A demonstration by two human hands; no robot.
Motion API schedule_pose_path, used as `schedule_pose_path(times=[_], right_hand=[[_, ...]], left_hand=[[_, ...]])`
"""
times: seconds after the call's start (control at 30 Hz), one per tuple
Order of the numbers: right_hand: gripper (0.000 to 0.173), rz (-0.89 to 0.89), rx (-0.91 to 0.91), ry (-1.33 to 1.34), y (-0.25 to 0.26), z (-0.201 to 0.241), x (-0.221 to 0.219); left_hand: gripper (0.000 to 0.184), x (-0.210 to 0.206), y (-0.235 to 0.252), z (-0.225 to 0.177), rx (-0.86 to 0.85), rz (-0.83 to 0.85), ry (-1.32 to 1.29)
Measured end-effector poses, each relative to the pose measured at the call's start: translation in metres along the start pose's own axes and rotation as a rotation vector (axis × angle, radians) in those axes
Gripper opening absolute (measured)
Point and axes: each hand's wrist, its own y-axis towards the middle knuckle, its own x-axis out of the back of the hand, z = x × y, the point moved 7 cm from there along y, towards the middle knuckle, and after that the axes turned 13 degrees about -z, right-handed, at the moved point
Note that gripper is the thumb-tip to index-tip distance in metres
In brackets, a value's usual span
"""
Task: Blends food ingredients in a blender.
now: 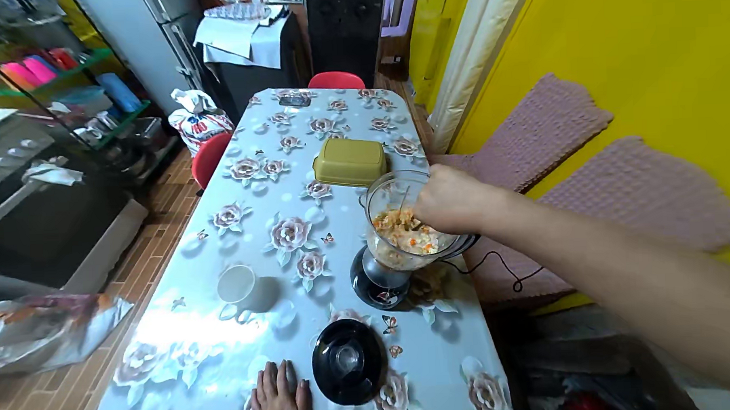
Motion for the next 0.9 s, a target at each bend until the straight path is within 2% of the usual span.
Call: schedule_pose_path(times=[0.1,0.17,0.23,0.33,0.43,0.53,0.7,0.8,0.9], right_hand=[[0.009,0.206,-0.043,-0.024,-0.006,-0.009,0.014],[0.009,0.129,-0.092,-0.026,-0.007,-0.021,0.038],[0.010,-0.063,-0.107,-0.013,-0.005,-0.028,0.059],[0.013,-0.217,-0.081,-0.062,0.005,-0.022,0.055],[0.016,-0.007,-0.052,-0.080,0.006,-0.012,0.018],[0.014,0.175,-0.064,0.081,-0.004,-0.011,-0.005],[0.013,0.127,-0.081,0.185,-0.015,-0.022,0.023],[0.014,0.051,-0.098,0.235,-0.015,-0.019,0.041],[0.013,-0.042,-0.151,0.229,-0.005,-0.009,0.042]], left_hand=[[0.067,0.000,0.001,0.000,0.004,0.016,0.002],[0.067,0.000,0.002,0.000,0.002,0.020,0.008],[0.069,-0.001,0.001,0.001,0.000,0.008,0.015],[0.070,-0.002,0.001,0.001,-0.003,0.003,0.028],[0.068,-0.004,0.001,0.003,-0.008,0.001,0.027],[0.068,-0.003,0.000,0.002,0.000,0.011,0.020],[0.068,-0.003,0.000,0.001,-0.005,0.021,0.027],[0.067,-0.003,0.001,0.001,-0.011,0.027,0.028],[0.066,-0.003,0.001,0.002,-0.013,0.030,0.023]])
